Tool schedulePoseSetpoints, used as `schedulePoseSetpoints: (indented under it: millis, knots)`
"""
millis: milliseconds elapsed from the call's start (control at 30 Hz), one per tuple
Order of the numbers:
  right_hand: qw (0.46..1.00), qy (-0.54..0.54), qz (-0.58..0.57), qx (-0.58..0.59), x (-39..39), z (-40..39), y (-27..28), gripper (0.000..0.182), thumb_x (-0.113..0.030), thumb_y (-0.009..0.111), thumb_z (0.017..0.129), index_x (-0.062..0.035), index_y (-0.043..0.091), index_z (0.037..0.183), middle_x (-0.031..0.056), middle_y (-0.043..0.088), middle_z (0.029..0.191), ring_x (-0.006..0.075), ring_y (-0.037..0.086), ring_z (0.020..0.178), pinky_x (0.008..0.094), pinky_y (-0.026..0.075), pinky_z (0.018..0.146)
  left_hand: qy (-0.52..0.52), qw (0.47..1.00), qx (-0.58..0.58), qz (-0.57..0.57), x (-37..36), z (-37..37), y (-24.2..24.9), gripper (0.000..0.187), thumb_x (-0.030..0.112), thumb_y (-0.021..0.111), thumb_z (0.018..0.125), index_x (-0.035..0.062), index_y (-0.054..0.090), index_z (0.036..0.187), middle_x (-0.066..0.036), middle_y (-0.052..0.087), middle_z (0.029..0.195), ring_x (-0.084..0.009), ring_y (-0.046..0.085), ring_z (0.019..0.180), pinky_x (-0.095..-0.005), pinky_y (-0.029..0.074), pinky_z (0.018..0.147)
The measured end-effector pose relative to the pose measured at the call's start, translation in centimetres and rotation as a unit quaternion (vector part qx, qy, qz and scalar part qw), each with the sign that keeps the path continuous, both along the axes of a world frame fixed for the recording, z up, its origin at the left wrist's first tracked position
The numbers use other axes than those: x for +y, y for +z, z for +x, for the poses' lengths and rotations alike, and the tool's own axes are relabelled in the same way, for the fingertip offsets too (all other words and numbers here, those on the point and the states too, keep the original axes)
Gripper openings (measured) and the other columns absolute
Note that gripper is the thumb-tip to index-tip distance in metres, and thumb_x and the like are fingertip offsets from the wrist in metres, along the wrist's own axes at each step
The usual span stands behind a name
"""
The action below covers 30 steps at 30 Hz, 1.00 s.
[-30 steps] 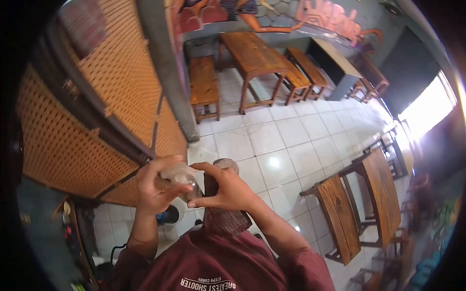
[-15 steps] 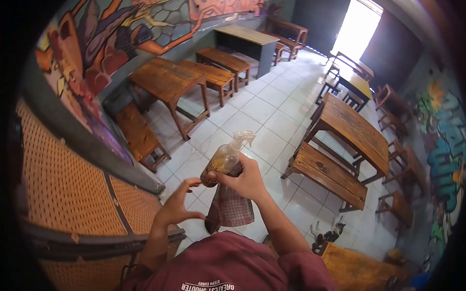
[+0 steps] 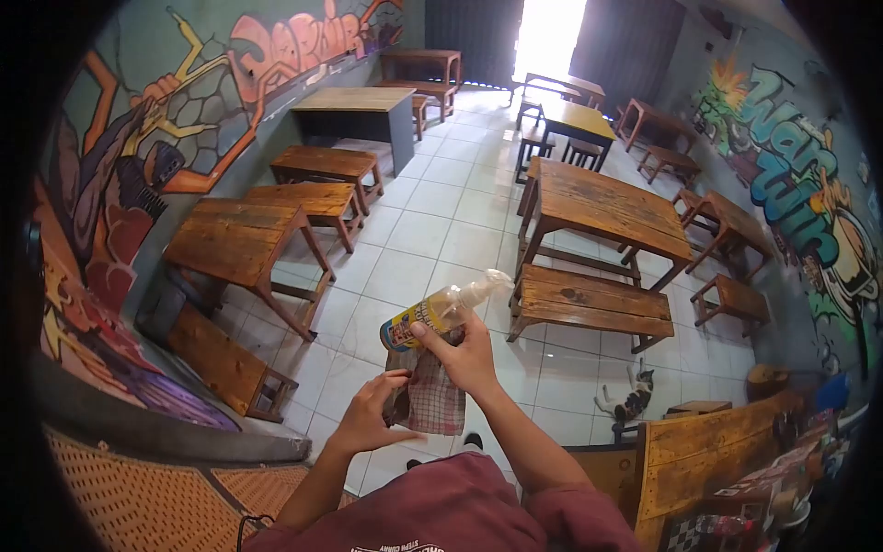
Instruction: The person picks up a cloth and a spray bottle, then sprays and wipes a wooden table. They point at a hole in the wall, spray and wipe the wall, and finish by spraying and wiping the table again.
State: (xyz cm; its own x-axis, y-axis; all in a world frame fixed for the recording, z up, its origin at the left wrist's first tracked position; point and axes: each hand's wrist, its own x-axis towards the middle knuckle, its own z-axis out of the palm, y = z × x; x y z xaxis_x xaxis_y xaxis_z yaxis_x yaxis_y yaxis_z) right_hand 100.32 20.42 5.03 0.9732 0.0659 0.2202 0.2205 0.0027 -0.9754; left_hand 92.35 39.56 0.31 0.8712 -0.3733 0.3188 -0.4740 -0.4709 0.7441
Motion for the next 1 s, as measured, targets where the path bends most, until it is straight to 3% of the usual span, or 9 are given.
schedulePoseSetpoints:
  millis: [67,200,300,500,600,700,767,867,1000]
  knots:
    - [1.0,-0.016,-0.014,-0.011,-1.0,0.6,-0.4,0.045,-0.03,0.078,0.081,0.0012,0.061,0.109,0.0112,0.068,0.096,0.0161,0.066,0.088,0.0306,0.053,0.077,0.002,0.999,-0.043,-0.032,-0.6,2.0,-3.3,0.048,0.0,0.067,0.064,0.002,0.059,0.111,-0.013,0.066,0.11,-0.0295,0.064,0.099,-0.0385,0.049,0.087]
    - [0.994,-0.071,-0.072,-0.041,-4.8,2.9,-1.7,0.047,-0.031,0.079,0.081,0.0001,0.06,0.111,0.0112,0.067,0.1,0.0164,0.065,0.091,0.0301,0.053,0.077,0.027,0.977,0.062,-0.204,-1.3,5.8,-3.6,0.034,-0.01,0.049,0.07,-0.0006,0.059,0.102,-0.009,0.068,0.087,-0.0146,0.063,0.085,-0.0275,0.049,0.078]
    - [0.994,-0.11,-0.022,0.016,-8.3,5.4,-3.2,0.052,-0.031,0.08,0.079,-0.0004,0.058,0.115,0.0101,0.066,0.101,0.0161,0.065,0.09,0.0294,0.052,0.076,0.036,0.953,0.134,-0.268,-1.4,9.5,-2.8,0.03,-0.01,0.045,0.074,-0.0013,0.057,0.099,-0.006,0.065,0.085,-0.0109,0.06,0.086,-0.0263,0.048,0.078]
    - [0.993,-0.098,0.053,-0.028,-16.1,11.2,-4.4,0.046,-0.018,0.074,0.085,-0.0013,0.051,0.121,0.0081,0.062,0.106,0.0158,0.063,0.096,0.0306,0.051,0.082,0.117,0.938,0.124,-0.303,-0.2,18.7,-2.4,0.01,0.003,0.049,0.084,0.0042,0.055,0.092,0.0,0.058,0.081,-0.0081,0.053,0.076,-0.0226,0.044,0.069]
    - [0.995,-0.024,-0.094,-0.005,-20.4,13.7,-4.9,0.045,-0.017,0.073,0.084,-0.0022,0.052,0.121,0.0064,0.061,0.106,0.0174,0.06,0.102,0.034,0.048,0.091,0.16,0.937,0.138,-0.28,0.0,22.6,-1.5,0.008,0.006,0.06,0.084,0.0041,0.057,0.091,0.0,0.059,0.086,-0.008,0.053,0.078,-0.0227,0.044,0.07]
    - [0.988,0.091,-0.119,0.03,-22.8,16.9,-5.2,0.046,-0.015,0.071,0.084,-0.0027,0.05,0.122,0.0059,0.059,0.107,0.0171,0.06,0.098,0.0334,0.047,0.09,0.266,0.935,0.065,-0.226,-1.0,26.1,2.0,0.013,0.002,0.067,0.08,0.0032,0.061,0.092,-0.001,0.062,0.087,-0.0085,0.056,0.078,-0.0228,0.046,0.071]
    - [0.99,0.105,-0.074,0.056,-21.8,19.0,-6.7,0.055,-0.011,0.068,0.083,-0.0052,0.042,0.131,0.0074,0.057,0.106,0.0172,0.059,0.095,0.0331,0.047,0.088,0.318,0.918,0.003,-0.236,0.2,28.5,1.0,0.029,-0.003,0.077,0.068,0.0032,0.065,0.094,0.002,0.06,0.079,-0.0071,0.055,0.072,-0.0221,0.044,0.066]
    - [0.986,0.107,0.078,0.103,-18.4,22.4,-8.7,0.071,-0.003,0.063,0.082,-0.0114,0.023,0.141,0.0118,0.055,0.101,0.0224,0.062,0.091,0.0393,0.051,0.084,0.313,0.921,0.011,-0.233,0.3,29.9,1.6,0.025,-0.004,0.075,0.071,0.0024,0.066,0.093,-0.001,0.064,0.083,-0.0076,0.059,0.075,-0.0223,0.047,0.068]
    - [0.965,0.181,0.144,0.122,-13.3,27.4,-8.3,0.074,0.002,0.06,0.079,-0.0119,0.023,0.141,0.0139,0.055,0.099,0.0277,0.065,0.088,0.0442,0.052,0.083,0.336,0.918,0.023,-0.209,2.1,31.9,1.8,0.015,-0.006,0.071,0.076,0.0,0.065,0.089,0.001,0.065,0.081,-0.0067,0.059,0.076,-0.0228,0.048,0.068]
